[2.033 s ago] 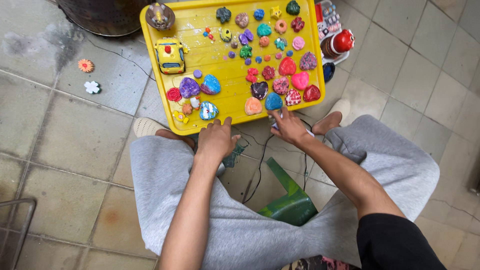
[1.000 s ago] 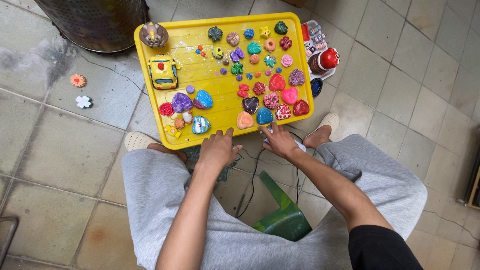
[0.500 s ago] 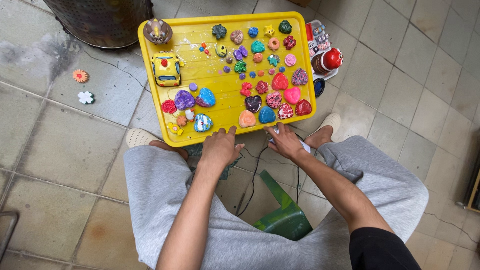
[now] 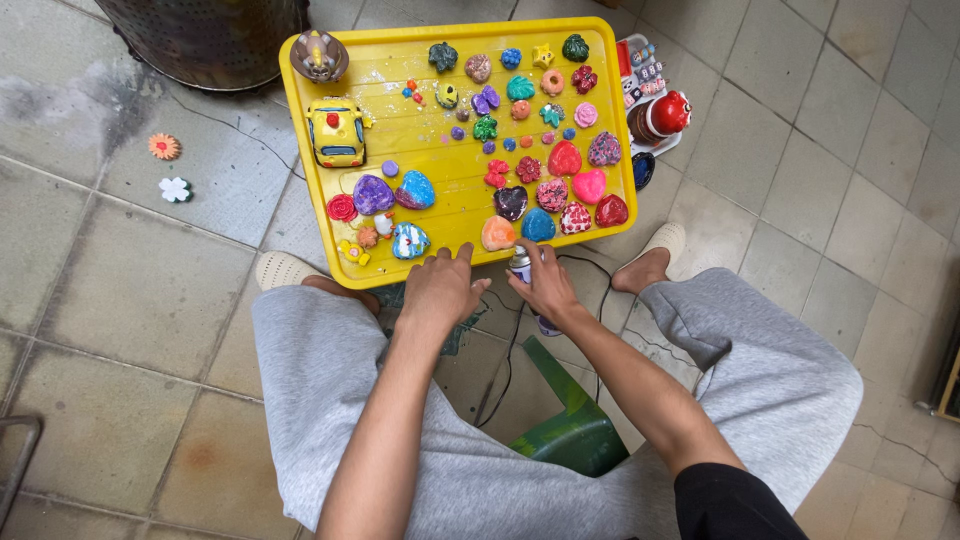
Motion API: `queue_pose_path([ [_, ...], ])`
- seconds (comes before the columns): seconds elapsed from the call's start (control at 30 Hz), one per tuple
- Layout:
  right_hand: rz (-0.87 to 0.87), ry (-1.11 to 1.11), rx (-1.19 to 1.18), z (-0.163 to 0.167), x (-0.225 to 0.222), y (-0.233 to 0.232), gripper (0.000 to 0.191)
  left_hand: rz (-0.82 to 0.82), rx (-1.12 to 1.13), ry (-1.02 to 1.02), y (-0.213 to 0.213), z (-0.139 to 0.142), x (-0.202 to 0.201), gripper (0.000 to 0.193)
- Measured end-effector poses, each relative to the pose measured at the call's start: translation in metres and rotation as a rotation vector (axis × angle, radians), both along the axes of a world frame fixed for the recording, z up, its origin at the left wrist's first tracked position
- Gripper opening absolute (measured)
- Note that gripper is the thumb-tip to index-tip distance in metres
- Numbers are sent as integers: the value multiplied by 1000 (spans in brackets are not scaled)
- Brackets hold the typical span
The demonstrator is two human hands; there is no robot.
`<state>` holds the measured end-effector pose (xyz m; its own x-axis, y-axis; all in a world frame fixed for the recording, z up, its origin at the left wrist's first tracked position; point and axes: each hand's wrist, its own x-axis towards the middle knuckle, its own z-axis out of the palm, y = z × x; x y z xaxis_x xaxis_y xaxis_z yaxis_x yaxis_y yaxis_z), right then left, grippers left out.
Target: The person sits on a low stool in front of a yellow tray filled with small colorful plaster ornaments such as hearts, flowers, stars and cartoon figures. They pick up and turn individual ornaments, then use a spray paint can to apply paint to the ornaments one at a time, setting each back on the tray.
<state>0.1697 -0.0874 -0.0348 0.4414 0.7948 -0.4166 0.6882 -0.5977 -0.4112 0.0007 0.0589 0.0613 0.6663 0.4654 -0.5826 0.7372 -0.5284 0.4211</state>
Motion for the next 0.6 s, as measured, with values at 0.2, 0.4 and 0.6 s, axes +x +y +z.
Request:
queue_pose_path([
  [0.2,87,-70,-6,-3,-13,1,68,130,34,-43,8,8,-10,66],
  [0.4,37,-75,82,6,-12,4,83,140,19,-60,8,8,-6,65],
  [0.6,-511,190,242,5,-22,-4,86,104,-20,-30,-3,-15,-1,59],
])
